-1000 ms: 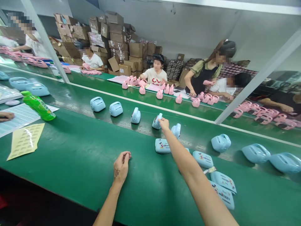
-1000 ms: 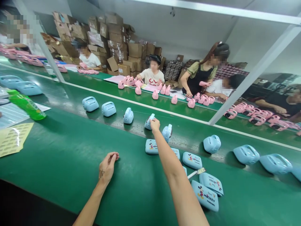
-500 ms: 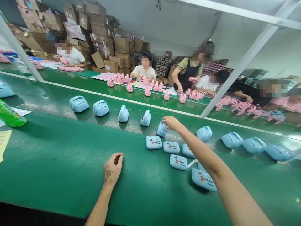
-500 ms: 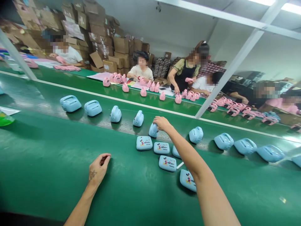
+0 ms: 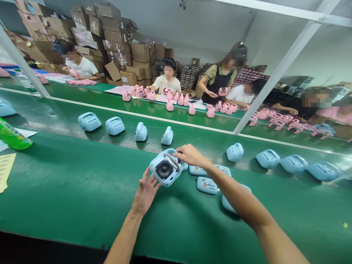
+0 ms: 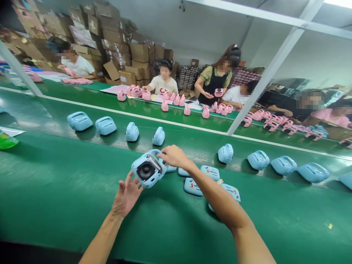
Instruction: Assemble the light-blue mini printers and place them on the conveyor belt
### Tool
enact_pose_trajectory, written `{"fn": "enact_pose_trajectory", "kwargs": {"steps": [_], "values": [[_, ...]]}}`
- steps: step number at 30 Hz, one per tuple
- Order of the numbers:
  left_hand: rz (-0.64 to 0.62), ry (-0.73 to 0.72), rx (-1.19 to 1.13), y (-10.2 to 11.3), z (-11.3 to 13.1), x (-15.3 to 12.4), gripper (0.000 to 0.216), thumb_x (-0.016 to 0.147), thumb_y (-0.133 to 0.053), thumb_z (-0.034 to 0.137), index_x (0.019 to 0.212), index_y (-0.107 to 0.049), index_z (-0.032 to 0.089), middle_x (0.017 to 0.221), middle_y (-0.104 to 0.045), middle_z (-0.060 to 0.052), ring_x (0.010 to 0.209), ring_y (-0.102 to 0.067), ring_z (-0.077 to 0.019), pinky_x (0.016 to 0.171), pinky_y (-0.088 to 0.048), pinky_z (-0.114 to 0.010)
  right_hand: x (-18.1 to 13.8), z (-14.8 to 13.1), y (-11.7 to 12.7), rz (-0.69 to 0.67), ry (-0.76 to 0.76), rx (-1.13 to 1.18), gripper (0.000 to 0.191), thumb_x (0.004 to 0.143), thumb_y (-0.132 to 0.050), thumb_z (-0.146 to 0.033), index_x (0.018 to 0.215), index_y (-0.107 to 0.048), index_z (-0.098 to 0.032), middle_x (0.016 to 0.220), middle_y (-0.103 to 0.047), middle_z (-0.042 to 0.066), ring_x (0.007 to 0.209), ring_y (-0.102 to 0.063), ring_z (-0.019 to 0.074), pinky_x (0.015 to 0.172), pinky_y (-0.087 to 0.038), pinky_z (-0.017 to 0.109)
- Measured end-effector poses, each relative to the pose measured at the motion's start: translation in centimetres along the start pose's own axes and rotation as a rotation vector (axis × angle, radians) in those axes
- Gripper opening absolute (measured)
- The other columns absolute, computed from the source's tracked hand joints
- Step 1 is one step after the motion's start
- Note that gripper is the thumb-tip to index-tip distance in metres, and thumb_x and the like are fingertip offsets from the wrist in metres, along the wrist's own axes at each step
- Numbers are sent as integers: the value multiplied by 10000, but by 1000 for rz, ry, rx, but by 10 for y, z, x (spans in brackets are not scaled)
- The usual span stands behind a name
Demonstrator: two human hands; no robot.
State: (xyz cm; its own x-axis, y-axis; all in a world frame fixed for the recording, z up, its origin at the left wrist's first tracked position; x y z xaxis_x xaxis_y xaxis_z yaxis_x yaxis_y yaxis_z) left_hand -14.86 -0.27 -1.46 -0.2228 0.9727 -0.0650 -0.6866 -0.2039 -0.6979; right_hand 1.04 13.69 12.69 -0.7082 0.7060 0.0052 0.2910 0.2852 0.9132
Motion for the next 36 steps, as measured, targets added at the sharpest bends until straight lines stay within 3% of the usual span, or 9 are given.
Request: {"fn": "enact_pose_trajectory", "kwargs": {"steps": [3,6,9,11,18,23,27,33,36], "values": [[-97,63,-321,-2,-11,-5,784,782,-763,607,1483,-466,419,1454,-621,-36,1379,-529,-316,1179,-369,-518,1,-8,-40,-147,116,181,443,1024,-485,-417,767,-754,-178,742,-771,23,705,-706,156,703,-467,237],[-44,130,-524,20,-17,-8,690,921,-675,431,1546,-386,390,1396,-666,-69,1311,-599,-306,1184,-352,-547,5,19,-58,-83,80,114,356,923,-651,-435,1151,-748,-180,1086,-785,88,976,-735,231,874,-525,304],[43,151,-584,44,-19,-8,626,976,-590,389,1561,-386,304,1277,-728,-137,1209,-671,-331,1143,-391,-599,9,52,-65,-39,66,-8,823,669,-884,-318,1419,-582,-167,1462,-582,188,1326,-572,341,1097,-449,446],[63,149,-600,51,-19,-7,599,991,-557,388,1559,-393,298,1251,-739,-147,1190,-681,-342,1123,-405,-624,11,65,-71,-75,90,-47,891,601,-911,-226,1424,-575,-172,1478,-564,194,1362,-541,353,1124,-435,469],[233,149,-547,43,-16,-10,565,987,-558,212,1537,-431,243,1183,-764,-135,1126,-717,-299,1093,-471,-566,8,65,-68,-21,71,-45,689,770,-761,-198,1432,-573,-211,1478,-583,128,1358,-552,317,1114,-463,445],[331,68,-394,29,-14,-14,638,884,-717,158,1469,-501,297,1199,-759,-57,1054,-735,-207,1034,-541,-399,-1,47,-65,57,-46,108,656,823,-731,-342,1439,-575,-180,1368,-671,142,1219,-657,338,1023,-532,475],[336,15,-181,15,-12,-19,737,742,-878,262,1393,-539,333,1267,-713,-30,1048,-716,-197,878,-597,-314,-18,1,-86,47,-20,441,593,839,-725,-466,1367,-644,-209,1225,-754,91,1088,-726,280,953,-574,407],[319,30,-49,4,-5,-26,884,592,-964,362,1360,-528,323,1192,-712,-29,976,-711,-201,831,-594,-302,-45,-50,-107,119,-93,160,633,900,-626,-608,1403,-615,-223,1180,-749,141,1111,-692,328,921,-574,456],[351,62,-11,6,0,-26,856,581,-965,325,1328,-548,302,1126,-725,-17,914,-710,-190,768,-590,-272,-50,-54,-110,132,59,183,665,924,-610,-579,1469,-541,-206,1377,-654,150,1325,-562,327,1069,-511,491]]}}
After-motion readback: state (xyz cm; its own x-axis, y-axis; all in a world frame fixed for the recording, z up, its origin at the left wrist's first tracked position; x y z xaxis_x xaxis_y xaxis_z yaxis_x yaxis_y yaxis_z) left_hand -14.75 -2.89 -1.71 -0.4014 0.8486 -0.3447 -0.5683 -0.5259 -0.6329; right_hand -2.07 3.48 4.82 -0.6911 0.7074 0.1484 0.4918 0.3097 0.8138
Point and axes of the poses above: each hand's wrist, its own x-axis towards the middle knuckle, its own y-axis out of the back of the hand, z = x × y, the point moved 4 cm from there along x, towards the middle knuckle
